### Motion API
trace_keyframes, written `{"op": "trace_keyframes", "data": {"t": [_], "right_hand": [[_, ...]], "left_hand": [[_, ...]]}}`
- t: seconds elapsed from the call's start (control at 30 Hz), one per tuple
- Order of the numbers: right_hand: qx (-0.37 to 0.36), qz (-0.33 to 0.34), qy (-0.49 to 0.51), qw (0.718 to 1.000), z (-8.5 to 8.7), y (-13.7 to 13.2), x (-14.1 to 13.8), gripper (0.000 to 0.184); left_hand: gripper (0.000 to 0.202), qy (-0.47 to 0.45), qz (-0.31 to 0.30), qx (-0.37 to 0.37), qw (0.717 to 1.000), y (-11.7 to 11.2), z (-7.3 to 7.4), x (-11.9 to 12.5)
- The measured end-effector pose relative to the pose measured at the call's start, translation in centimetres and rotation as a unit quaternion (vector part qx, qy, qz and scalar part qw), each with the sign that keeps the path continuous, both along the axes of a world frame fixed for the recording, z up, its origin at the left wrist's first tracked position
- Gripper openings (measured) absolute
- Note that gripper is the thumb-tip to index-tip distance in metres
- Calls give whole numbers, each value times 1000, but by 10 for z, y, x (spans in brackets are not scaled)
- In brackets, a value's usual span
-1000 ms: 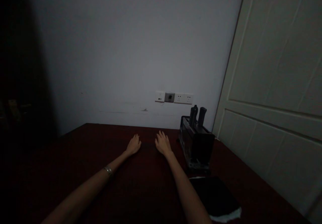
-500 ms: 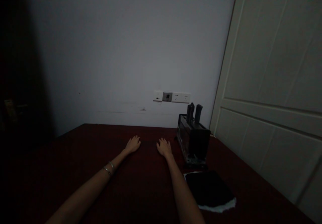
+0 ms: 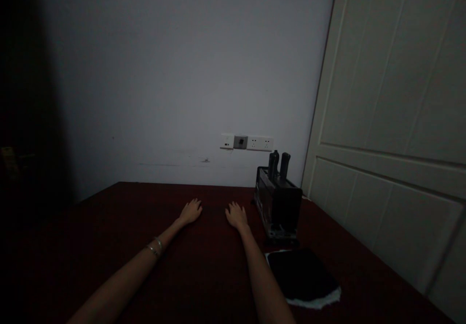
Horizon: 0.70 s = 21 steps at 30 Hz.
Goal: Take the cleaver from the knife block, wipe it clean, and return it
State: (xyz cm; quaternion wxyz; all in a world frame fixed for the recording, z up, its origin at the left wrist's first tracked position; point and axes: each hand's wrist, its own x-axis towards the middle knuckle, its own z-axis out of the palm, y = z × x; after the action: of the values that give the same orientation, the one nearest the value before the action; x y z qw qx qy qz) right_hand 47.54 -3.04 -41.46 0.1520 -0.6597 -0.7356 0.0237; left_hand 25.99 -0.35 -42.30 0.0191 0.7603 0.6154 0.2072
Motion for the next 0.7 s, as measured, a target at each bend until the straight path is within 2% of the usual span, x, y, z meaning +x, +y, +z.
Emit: {"op": "trace_keyframes", "data": {"t": [0.2, 0.33, 0.43, 0.53, 0.6, 0.7], "right_hand": [[2, -1, 1, 1000, 0, -2, 0, 46], [9, 1, 1, 1000, 0, -2, 0, 45], [11, 0, 1, 1000, 0, -2, 0, 45], [9, -4, 0, 1000, 0, -3, -1, 46], [6, -3, -2, 1000, 1, -4, -1, 47], [-4, 7, -3, 1000, 3, -7, 0, 47]], "left_hand": [[32, 1, -4, -18, 1000, -7, 8, 1], [31, 18, -23, -67, 997, -14, 27, 1], [31, 32, -49, -96, 994, -24, 49, 7], [22, 34, -85, -66, 994, -46, 78, 20], [20, 30, -126, -31, 991, -70, 99, 30], [24, 8, -216, 29, 976, -124, 135, 39]]}}
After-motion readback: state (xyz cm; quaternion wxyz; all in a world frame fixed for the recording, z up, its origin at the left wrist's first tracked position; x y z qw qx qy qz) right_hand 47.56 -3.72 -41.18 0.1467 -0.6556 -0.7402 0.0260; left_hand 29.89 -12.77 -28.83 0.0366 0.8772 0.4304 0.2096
